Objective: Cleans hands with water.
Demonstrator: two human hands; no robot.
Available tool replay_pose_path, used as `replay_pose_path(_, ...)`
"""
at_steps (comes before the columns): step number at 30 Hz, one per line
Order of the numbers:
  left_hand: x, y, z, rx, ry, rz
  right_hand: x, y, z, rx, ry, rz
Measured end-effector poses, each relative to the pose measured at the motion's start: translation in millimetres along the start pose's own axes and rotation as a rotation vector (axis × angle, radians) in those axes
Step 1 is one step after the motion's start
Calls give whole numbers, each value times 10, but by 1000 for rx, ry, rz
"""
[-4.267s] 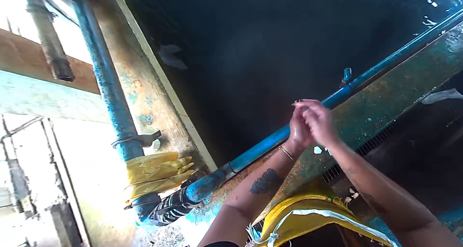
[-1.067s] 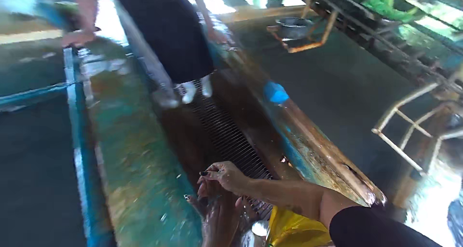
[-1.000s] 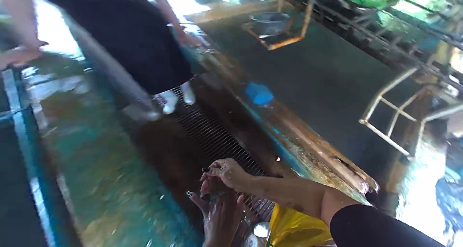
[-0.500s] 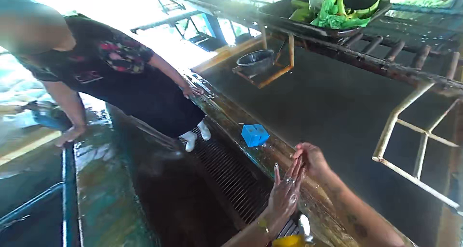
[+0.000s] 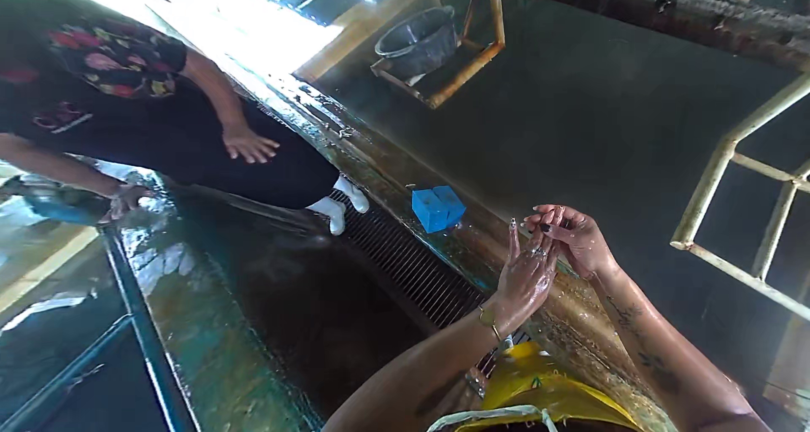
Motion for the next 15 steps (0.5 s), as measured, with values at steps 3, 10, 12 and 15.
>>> replay_pose_path(3,-11,-11,56,-8,-10,17,-56,-30,1,-8,29,-58)
replay_pose_path(10,-78,29,136,-25,-10,76,-171,-82,28,3,127,-80)
replay_pose_path(12,-97,57,157,-14,-9,104,-187,-96,37,-8,115,-101)
replay_pose_path(15,-113,49,195,17,-24,101,-198,-105,57,-6,83,-124)
Point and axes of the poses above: each hand's wrist, its own x-axis away from the middle knuckle, its own y-axis out of the back of the hand, z = x × y, the point moved 2 cm from there along -x, towards the middle knuckle, and after that the axes turned 15 degrees about -y, right-handed, at the moved point
